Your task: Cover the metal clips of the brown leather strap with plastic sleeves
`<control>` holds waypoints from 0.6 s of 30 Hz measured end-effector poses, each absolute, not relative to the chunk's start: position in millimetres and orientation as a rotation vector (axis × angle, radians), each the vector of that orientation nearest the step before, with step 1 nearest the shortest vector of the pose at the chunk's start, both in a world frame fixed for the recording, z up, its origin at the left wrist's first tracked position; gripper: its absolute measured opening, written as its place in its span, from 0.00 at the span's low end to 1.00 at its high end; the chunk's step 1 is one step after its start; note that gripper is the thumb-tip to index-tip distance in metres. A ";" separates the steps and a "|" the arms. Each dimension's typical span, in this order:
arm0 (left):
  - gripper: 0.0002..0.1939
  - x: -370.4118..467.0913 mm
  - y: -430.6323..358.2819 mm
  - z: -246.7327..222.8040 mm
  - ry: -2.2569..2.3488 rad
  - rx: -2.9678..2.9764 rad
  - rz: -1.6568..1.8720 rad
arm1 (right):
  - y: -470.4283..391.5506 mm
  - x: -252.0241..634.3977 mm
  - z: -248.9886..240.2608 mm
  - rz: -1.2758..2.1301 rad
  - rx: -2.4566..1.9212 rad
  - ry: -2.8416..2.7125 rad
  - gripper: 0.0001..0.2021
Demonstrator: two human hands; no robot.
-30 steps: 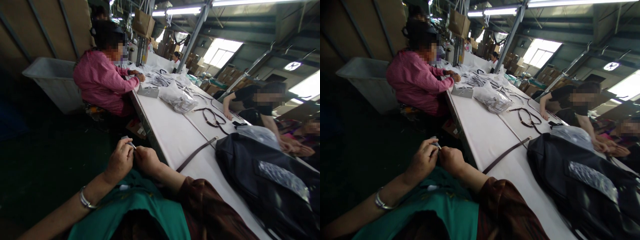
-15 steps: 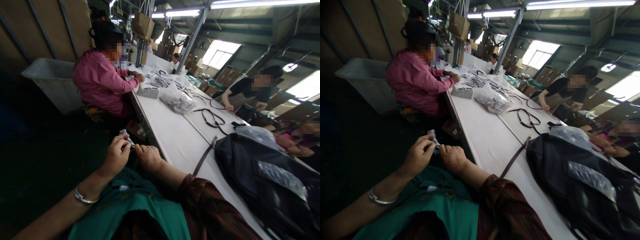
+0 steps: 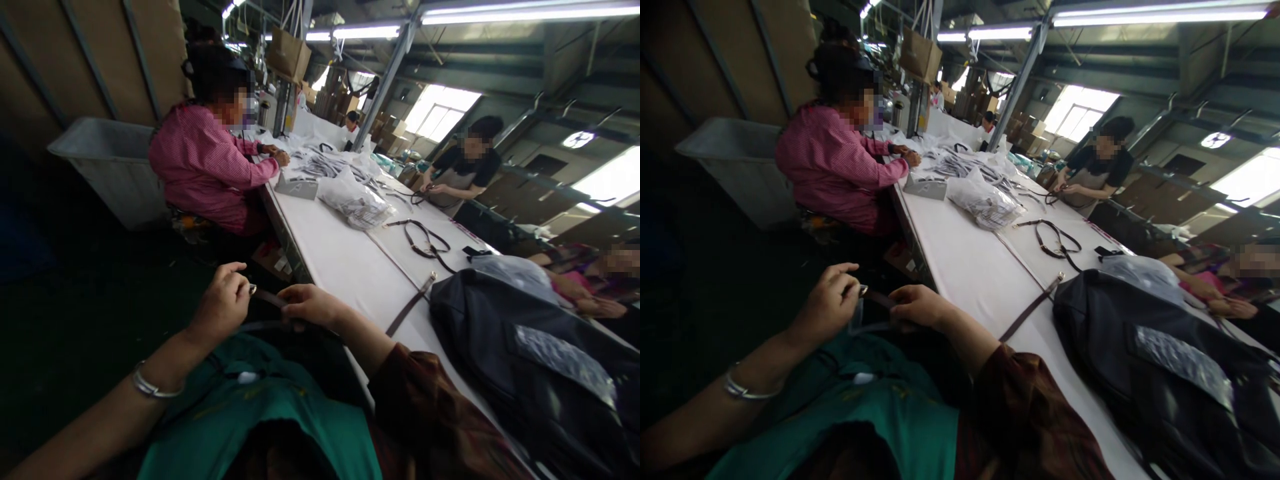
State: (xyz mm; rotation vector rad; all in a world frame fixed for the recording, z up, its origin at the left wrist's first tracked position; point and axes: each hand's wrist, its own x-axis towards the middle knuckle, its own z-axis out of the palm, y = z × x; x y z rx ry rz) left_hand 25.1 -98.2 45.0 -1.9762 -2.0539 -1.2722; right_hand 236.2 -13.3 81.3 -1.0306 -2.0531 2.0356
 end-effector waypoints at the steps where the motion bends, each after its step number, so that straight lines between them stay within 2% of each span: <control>1: 0.10 17.1 -95.2 44.8 -2.113 -1.946 -1.279 | -12.0 243.5 88.1 1.974 -1.062 -2.130 0.18; 3: 0.11 7.9 -89.9 45.8 -2.213 -1.954 -1.276 | -10.7 252.4 106.9 1.631 -1.115 -2.353 0.12; 5: 0.11 9.7 -85.3 49.7 -2.246 -2.037 -1.275 | -11.9 251.3 130.2 1.093 -1.136 -2.548 0.07; 7: 0.12 19.4 -80.6 57.2 -2.212 -2.127 -1.287 | -15.0 241.5 152.3 0.603 -1.147 -2.677 0.11; 10: 0.13 35.4 -73.8 74.6 -2.172 -2.234 -1.307 | -19.3 220.1 170.2 0.178 -1.196 -2.782 0.13; 14: 0.13 46.2 -68.3 101.2 -2.199 -2.281 -1.380 | -14.9 196.5 159.2 0.080 -1.148 -2.793 0.11; 18: 0.13 50.3 -69.5 119.8 -2.224 -2.306 -1.462 | -0.6 186.3 140.9 0.302 -1.110 -2.675 0.11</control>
